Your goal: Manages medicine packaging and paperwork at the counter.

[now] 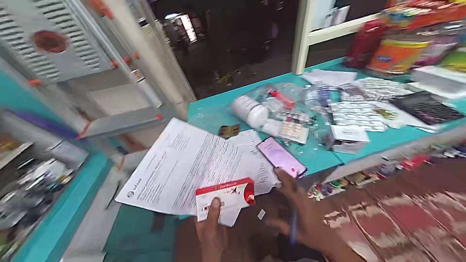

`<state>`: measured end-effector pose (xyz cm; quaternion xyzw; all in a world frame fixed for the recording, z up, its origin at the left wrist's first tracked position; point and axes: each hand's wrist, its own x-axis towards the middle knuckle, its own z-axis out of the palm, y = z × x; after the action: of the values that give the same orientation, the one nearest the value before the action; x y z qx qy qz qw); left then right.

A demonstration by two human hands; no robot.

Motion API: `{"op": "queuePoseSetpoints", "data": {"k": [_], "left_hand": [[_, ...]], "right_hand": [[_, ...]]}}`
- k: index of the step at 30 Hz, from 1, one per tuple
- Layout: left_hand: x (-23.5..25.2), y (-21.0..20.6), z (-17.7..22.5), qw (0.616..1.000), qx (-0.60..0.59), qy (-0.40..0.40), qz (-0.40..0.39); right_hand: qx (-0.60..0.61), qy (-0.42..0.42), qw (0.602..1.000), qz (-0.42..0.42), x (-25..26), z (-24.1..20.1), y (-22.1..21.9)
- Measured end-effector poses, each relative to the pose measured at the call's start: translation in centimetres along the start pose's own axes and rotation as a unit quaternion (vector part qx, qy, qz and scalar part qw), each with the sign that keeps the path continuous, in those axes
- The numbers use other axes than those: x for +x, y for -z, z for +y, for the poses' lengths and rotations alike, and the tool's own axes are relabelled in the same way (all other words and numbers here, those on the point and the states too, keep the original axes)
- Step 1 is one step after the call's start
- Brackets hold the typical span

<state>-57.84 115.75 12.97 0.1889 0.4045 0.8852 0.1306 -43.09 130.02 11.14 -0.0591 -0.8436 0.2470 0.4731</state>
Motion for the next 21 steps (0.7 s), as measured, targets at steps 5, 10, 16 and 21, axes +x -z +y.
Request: {"op": "queuePoseSetpoints", "data": {"k": [5,10,16,21], "left_hand": [[-1.5,-1.0,0.4,0.993,-0.001,0.090,-0.072],[-3.1,-0.9,0.6,0.985,0.002,0.150,-0.084],[-2.9,-1.1,-0.9,0.981,-0.050,0.101,-0.161],[-1.7,-3.8,-1.4,0.981,-0.057,0.064,-0.174]], "right_hand": [[-0.093,0.025,0.995,-0.008,-0.6,-2.4,-0.5],[-0.165,0.029,0.986,0.014,-2.5,-3.3,0.7],[-0.142,0.033,0.988,0.049,-1.6,-4.5,3.3],[-0.067,0.003,0.995,0.073,-0.7,-3.2,6.1]]}}
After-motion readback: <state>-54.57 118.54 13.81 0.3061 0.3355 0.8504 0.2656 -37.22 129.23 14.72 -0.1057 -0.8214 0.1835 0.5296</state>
